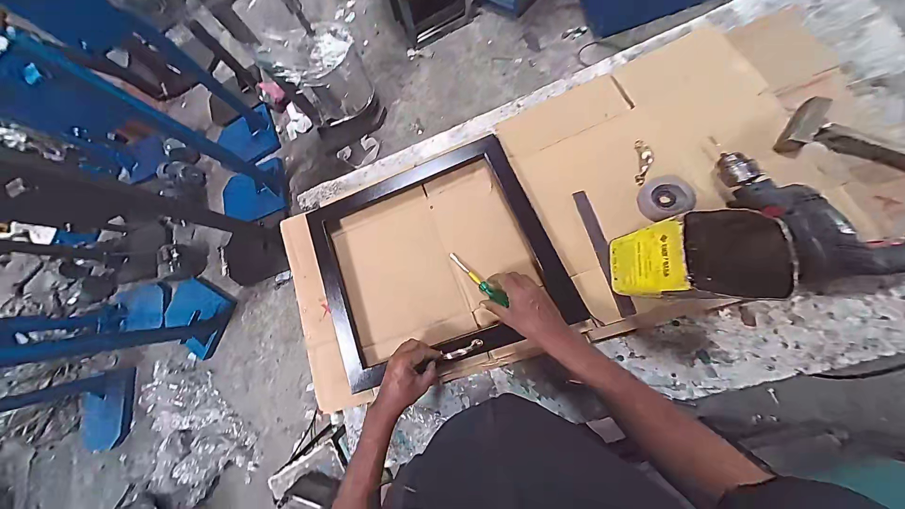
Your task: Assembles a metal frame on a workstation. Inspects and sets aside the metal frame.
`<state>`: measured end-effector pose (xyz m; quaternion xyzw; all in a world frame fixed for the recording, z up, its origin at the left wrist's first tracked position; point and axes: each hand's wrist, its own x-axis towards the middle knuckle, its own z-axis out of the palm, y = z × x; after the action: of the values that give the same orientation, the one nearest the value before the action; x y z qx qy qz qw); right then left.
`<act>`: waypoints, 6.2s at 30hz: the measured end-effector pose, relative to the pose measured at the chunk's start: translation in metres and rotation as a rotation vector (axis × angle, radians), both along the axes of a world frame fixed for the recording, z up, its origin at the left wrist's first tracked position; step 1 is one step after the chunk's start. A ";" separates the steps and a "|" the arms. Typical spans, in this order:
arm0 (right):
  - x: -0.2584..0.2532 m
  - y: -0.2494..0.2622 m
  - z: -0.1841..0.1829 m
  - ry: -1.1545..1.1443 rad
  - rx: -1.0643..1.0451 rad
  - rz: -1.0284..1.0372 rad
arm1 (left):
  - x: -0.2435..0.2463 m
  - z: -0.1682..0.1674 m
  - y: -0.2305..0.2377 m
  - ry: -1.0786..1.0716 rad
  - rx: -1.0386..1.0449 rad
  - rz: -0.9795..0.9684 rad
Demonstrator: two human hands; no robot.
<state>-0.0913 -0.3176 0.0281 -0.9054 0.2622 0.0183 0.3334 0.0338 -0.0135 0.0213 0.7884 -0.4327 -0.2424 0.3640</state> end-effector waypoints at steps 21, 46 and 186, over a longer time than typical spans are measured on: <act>-0.105 0.072 0.103 0.096 -0.214 -0.044 | 0.031 0.007 -0.015 0.209 0.375 -0.198; 0.001 0.137 0.147 0.228 -0.700 0.636 | 0.032 -0.001 -0.007 0.205 0.214 -0.153; 0.075 0.179 0.161 1.095 -0.573 0.773 | 0.045 0.016 -0.021 0.443 0.346 -0.080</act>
<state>-0.0166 -0.1384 0.1889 -0.8462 0.0476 0.5156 -0.1258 0.0788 -0.0341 0.0372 0.7487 -0.3257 -0.4933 0.3000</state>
